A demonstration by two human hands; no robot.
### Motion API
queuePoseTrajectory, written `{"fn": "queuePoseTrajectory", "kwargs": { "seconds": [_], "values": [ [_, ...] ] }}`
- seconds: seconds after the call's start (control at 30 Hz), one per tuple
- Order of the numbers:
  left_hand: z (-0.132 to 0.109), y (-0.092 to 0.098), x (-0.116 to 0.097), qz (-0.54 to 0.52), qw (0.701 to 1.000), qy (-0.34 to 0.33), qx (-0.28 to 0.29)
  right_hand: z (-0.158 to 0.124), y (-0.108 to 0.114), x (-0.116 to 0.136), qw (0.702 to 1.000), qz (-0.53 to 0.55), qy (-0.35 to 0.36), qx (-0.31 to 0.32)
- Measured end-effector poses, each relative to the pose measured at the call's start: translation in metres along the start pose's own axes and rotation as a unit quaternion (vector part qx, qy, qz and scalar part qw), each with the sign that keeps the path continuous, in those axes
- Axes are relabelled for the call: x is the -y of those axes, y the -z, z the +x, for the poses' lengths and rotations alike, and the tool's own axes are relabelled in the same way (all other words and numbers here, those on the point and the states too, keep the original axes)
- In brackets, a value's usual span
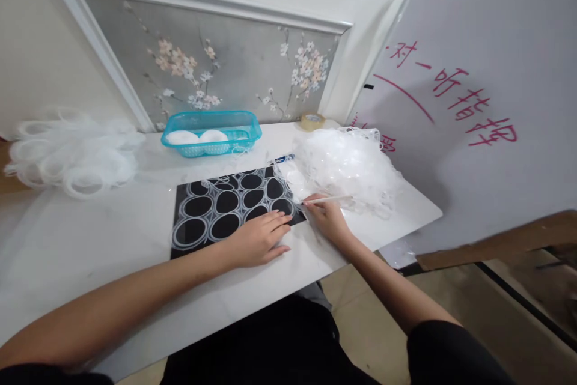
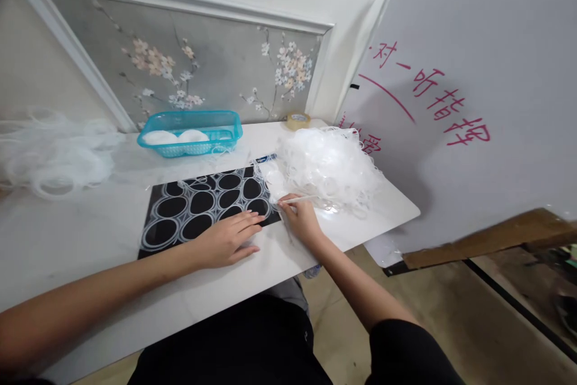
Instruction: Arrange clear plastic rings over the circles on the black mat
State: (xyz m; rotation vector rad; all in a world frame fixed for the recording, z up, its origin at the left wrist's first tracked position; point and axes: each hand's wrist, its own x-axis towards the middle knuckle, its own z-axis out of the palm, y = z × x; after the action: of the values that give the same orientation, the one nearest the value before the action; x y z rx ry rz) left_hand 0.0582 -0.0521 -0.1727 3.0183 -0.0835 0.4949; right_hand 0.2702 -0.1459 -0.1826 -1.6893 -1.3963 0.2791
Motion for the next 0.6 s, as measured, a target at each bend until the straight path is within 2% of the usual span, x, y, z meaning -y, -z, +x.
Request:
{"fn": "queuePoseTrajectory", "kwargs": {
  "seconds": [0.13, 0.23, 0.6],
  "values": [
    [0.024, -0.011, 0.002, 0.063, 0.997, -0.002, 0.040, -0.004, -0.003, 0.001, 0.997, 0.050, -0.055, -0.004],
    [0.034, -0.019, 0.005, 0.073, 0.997, 0.000, 0.039, -0.001, 0.001, 0.002, 0.996, 0.060, -0.060, 0.003],
    [0.032, -0.021, 0.007, 0.056, 0.997, 0.021, 0.044, 0.001, -0.001, -0.007, 0.996, 0.060, -0.065, 0.001]
  ]
}}
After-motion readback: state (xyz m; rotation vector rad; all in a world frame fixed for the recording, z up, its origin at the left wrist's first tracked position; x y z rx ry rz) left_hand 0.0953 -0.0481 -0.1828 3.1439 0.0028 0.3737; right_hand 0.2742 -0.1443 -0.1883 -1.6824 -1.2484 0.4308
